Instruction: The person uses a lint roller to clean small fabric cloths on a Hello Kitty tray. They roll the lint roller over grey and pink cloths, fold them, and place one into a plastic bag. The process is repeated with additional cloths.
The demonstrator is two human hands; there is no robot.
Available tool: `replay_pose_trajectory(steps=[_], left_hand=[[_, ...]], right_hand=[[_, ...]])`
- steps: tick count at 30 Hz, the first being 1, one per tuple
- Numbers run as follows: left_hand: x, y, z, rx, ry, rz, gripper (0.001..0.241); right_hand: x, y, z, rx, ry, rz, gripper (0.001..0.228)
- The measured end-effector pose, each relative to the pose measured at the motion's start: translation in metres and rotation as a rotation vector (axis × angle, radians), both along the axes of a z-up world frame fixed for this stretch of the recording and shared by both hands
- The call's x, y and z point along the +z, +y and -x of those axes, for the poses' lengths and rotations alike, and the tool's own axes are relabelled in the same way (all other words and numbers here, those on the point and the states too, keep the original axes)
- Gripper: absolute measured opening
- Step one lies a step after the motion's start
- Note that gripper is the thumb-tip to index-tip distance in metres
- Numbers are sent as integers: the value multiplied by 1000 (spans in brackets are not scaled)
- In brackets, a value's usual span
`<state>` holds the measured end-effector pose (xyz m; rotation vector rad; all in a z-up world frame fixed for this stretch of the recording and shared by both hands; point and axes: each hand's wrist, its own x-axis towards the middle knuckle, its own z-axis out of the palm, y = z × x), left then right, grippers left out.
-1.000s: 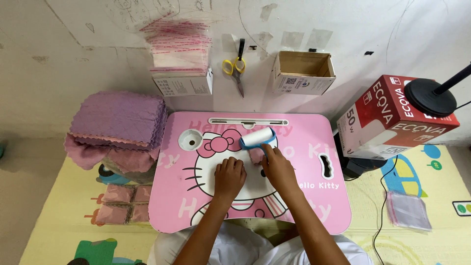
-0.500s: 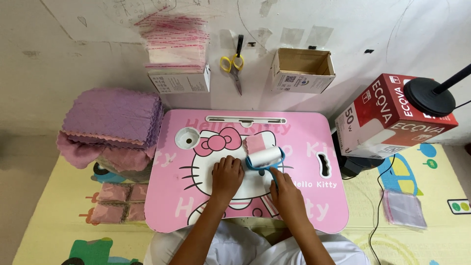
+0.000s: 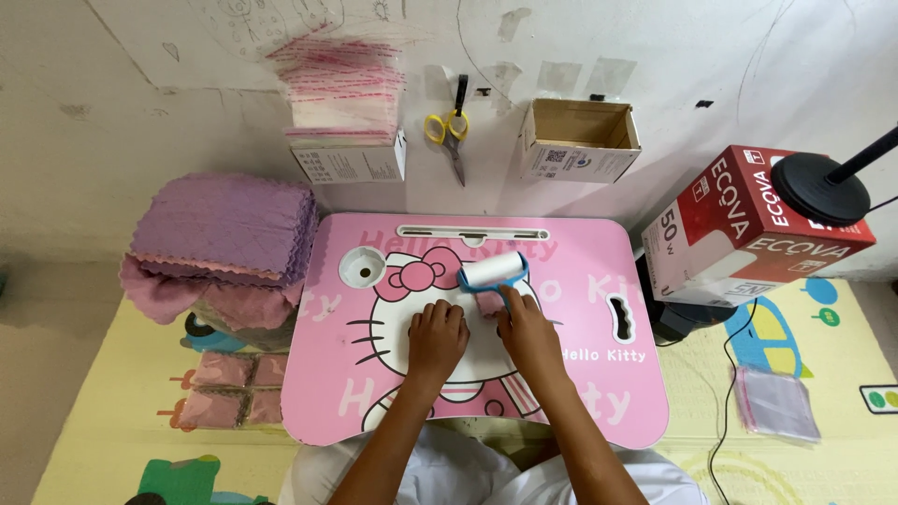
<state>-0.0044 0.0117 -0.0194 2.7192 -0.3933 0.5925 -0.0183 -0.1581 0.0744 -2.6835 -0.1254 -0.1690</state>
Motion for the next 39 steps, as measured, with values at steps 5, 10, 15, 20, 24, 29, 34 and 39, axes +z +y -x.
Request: replay_pose_trajectory(steps=[5,10,15,20,24,29,34,39], left_hand=[[8,0,3,-4,5,4,6],[-6,-2,0,16,-83,2,11],[-9,-3,-1,27,-77,-8,14],[-7,-3,-1,28,-145,-9,9],[-8,-3,0,26,-123,-12,9],[-6,-2,0,20,-117,-7,9],[-2,-1,1,12,-99,-9,11],[3,-1,4,10,-51,-18,12]], right_hand=[[7,-9,45,-21,27,-18,37],[-18,-27,65,-42,87,-72,43],[0,-17,48,-37,147,-86,45],[-7,-5,1,9,85,-79,39],[-6,3,-17,13,51,-49,38],[7,-2,4,-6,133,-63,40],[-1,-18,42,2,105,-67,40],[-4,-27,66,-45,151,-75,43]])
